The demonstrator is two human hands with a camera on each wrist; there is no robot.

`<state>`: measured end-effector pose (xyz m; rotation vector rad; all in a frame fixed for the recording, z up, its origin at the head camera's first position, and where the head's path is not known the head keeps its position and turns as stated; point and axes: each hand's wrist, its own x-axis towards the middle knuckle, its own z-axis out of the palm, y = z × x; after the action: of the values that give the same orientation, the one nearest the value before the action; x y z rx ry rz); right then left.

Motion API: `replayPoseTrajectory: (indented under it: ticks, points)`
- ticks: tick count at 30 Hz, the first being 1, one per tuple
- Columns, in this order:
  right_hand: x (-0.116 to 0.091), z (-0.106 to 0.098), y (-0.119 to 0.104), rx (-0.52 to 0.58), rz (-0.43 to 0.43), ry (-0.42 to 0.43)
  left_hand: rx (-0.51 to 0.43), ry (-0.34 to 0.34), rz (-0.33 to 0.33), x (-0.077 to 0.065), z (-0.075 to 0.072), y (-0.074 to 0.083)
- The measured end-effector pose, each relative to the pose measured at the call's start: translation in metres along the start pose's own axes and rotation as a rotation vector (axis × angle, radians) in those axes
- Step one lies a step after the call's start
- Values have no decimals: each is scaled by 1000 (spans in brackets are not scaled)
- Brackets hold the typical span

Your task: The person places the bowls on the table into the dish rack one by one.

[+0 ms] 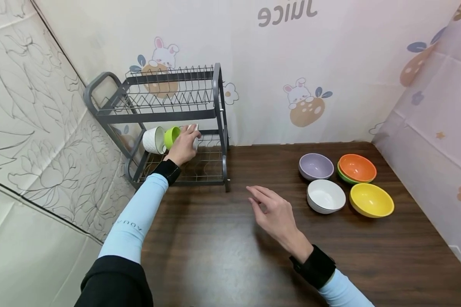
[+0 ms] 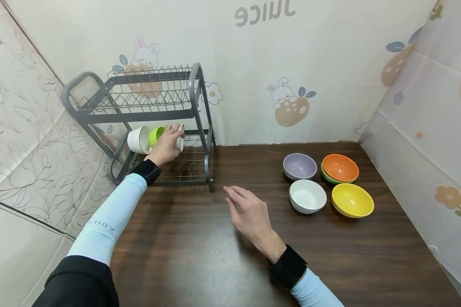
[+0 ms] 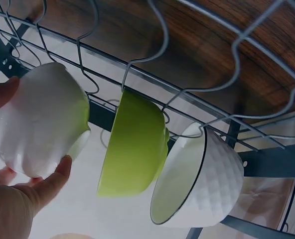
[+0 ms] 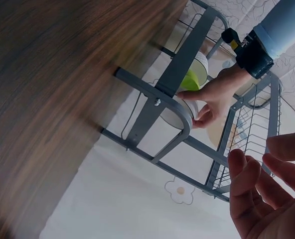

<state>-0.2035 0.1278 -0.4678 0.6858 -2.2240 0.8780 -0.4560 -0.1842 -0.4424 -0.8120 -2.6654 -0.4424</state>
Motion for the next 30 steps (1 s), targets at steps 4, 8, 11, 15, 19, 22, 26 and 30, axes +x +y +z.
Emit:
replayPoseTrajectory:
  ticks: [4,8,11,15,19,22,26,30]
  points:
    - [-2,0,1,-10,5,3,-1,-4,-29,3,1,0]
    - [-3,-2,2,-12,12,4,-21,-19,-46,3,4,-3]
    - [-5,-3,3,-10,22,-3,-42,-12,-46,5,8,-6]
    - [-7,-4,4,-12,32,-9,-70,10,-17,9,10,-6]
    - [-8,-2,5,-11,24,-2,-90,21,-15,10,9,-7]
    - [-8,-2,6,-14,21,8,-105,26,-33,10,8,-9]
    - [-9,-2,6,-18,22,14,-121,39,-45,9,9,-13]
    - [-10,-3,5,-18,33,2,-143,57,-53,5,8,-13]
